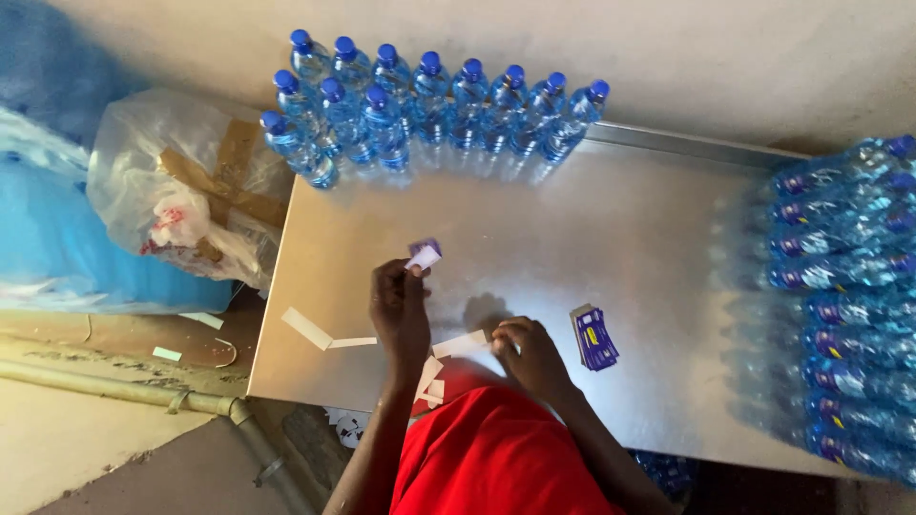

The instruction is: The person is manually applying small labels or stickers to plastic water bottles on a metal work surface in a production environment.

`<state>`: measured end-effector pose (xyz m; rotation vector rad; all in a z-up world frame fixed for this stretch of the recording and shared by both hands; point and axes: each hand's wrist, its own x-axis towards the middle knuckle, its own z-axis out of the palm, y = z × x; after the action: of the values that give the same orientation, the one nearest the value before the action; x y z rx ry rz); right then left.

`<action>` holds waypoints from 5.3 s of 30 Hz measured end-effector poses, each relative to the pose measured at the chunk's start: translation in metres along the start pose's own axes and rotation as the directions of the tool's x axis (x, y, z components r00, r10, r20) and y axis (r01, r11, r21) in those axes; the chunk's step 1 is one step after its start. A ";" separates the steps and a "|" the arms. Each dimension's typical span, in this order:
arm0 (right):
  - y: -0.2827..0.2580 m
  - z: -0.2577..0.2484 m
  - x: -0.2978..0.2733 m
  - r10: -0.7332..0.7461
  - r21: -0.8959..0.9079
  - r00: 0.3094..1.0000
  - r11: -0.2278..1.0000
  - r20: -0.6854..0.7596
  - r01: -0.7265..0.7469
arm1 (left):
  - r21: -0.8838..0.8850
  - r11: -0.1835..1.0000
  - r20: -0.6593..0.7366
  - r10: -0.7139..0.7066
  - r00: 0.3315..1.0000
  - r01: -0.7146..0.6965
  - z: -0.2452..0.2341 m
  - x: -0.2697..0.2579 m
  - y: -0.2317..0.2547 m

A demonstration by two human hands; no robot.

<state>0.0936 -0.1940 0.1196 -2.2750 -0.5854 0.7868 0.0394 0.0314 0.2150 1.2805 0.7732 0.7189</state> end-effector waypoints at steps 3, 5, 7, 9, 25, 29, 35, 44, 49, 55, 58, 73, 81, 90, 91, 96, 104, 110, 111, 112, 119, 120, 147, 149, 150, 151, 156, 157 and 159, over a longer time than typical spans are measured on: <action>-0.053 -0.007 0.004 0.197 0.372 0.979 0.905 0.059 -0.205 | 0.184 0.958 0.165 0.189 0.968 -0.218 -0.004 -0.002 -0.045; -0.053 0.001 0.016 0.198 0.654 0.979 0.736 0.041 -0.176 | 0.319 0.920 0.249 0.152 0.957 -0.229 0.007 -0.027 -0.071; -0.053 0.003 0.024 0.222 0.869 0.975 0.478 0.020 -0.127 | 0.445 0.861 0.339 0.094 0.936 -0.248 0.016 -0.042 -0.087; -0.052 -0.005 0.036 0.353 0.859 0.920 0.511 -0.169 -0.038 | 0.415 0.840 0.465 0.135 0.875 -0.350 0.028 -0.043 -0.094; 0.005 -0.024 -0.009 0.324 0.605 0.854 0.796 -0.406 -0.014 | 0.672 0.740 -0.292 0.259 0.921 0.005 0.086 0.283 -0.202; 0.014 -0.013 0.008 0.352 0.688 0.874 0.726 -0.334 -0.029 | 0.658 0.753 0.073 -0.079 0.994 0.012 0.071 0.213 -0.139; 0.004 0.009 0.038 0.400 0.705 0.897 0.691 -0.187 -0.161 | 0.753 0.639 0.302 -0.547 0.781 0.156 0.047 0.130 -0.224; -0.003 0.014 0.044 0.500 0.660 0.865 0.665 -0.045 -0.350 | 0.523 0.670 0.310 -0.725 0.614 0.527 0.020 0.044 -0.092; -0.005 0.022 0.053 0.432 0.654 0.900 0.697 -0.054 -0.295 | 0.426 0.793 0.326 -0.583 0.744 0.435 -0.004 0.000 -0.135; -0.014 0.021 0.062 0.330 0.532 0.928 0.824 -0.174 -0.194 | 0.201 0.801 0.189 -0.596 0.780 0.563 0.004 -0.004 -0.123; -0.007 0.026 0.064 0.309 0.535 0.929 0.830 -0.205 -0.158 | 0.159 0.805 0.172 -0.592 0.787 0.571 0.017 0.002 -0.101; -0.008 0.026 0.063 0.375 0.598 0.910 0.776 -0.179 -0.202 | 0.155 0.772 0.185 -0.636 0.749 0.617 0.008 -0.005 -0.127; -0.010 0.026 0.070 0.377 0.616 0.909 0.764 -0.180 -0.195 | 0.137 0.788 0.189 -0.616 0.765 0.600 0.011 -0.004 -0.123; 0.007 0.050 0.062 0.447 0.586 0.890 0.747 -0.092 -0.315 | 0.046 0.794 0.177 -0.604 0.777 0.606 -0.010 -0.020 -0.177; 0.003 0.050 0.067 0.448 0.587 0.889 0.746 -0.095 -0.313 | 0.047 0.795 0.181 -0.602 0.778 0.604 -0.004 -0.013 -0.155; -0.002 0.052 0.082 0.419 0.590 0.907 0.741 -0.034 -0.320 | -0.088 0.779 0.143 -0.607 0.781 0.621 0.012 0.004 -0.099; 0.008 0.056 0.092 0.434 0.756 0.875 0.494 0.214 -0.430 | -0.157 0.745 0.166 -0.627 0.761 0.648 -0.001 -0.016 -0.127; 0.040 0.092 0.079 0.421 0.853 0.744 -0.195 0.518 -0.483 | -0.276 0.698 0.301 -0.590 0.749 0.661 0.005 -0.031 -0.154; 0.043 0.102 0.075 0.397 0.806 0.705 -0.353 0.588 -0.474 | -0.289 0.684 0.349 -0.576 0.739 0.670 0.008 -0.030 -0.152; 0.032 0.092 0.071 0.389 0.808 0.711 -0.347 0.586 -0.476 | -0.293 0.691 0.347 -0.567 0.747 0.661 0.008 -0.029 -0.146; 0.010 0.050 0.040 0.340 0.883 0.861 0.144 0.379 -0.446 | 0.129 0.743 0.332 -0.657 0.677 0.657 0.013 -0.026 -0.108; 0.012 0.044 0.038 0.317 0.841 0.901 0.359 0.298 -0.404 | 0.130 0.765 0.350 -0.631 0.692 0.631 0.011 -0.026 -0.112; 0.444 -0.167 -0.074 0.555 0.547 -0.146 0.832 -0.819 0.096 | 0.503 0.507 0.860 -0.208 0.466 -0.701 -0.060 -0.042 -0.185; 0.477 -0.203 -0.072 0.524 0.498 -0.088 0.841 -0.847 0.208 | 0.539 0.461 0.842 -0.300 0.448 -0.705 -0.080 -0.049 -0.192; 0.493 -0.218 -0.072 0.482 0.446 -0.039 0.836 -0.875 0.319 | 0.567 0.417 0.818 -0.388 0.425 -0.710 -0.092 -0.054 -0.195; 0.495 -0.228 -0.068 0.490 0.454 -0.041 0.834 -0.871 0.314 | 0.568 0.415 0.816 -0.397 0.420 -0.711 -0.098 -0.058 -0.200; 0.475 -0.284 -0.039 0.053 0.057 -0.029 0.981 -0.998 -0.184 | 0.676 0.351 0.729 -0.446 0.520 -0.648 -0.094 -0.066 -0.204; 0.493 -0.285 -0.034 0.051 0.055 -0.026 0.983 -0.998 -0.174 | 0.681 0.347 0.725 -0.441 0.529 -0.644 -0.095 -0.068 -0.202; 0.530 -0.289 -0.024 0.464 0.477 -0.125 0.872 -0.877 -0.110 | 0.727 0.324 0.674 -0.502 0.541 -0.605 -0.096 -0.070 -0.200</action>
<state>0.3709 -0.6975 -0.0668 -1.9823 0.7979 -0.8230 -0.0711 -0.0030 0.0129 2.5181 0.1821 -0.6318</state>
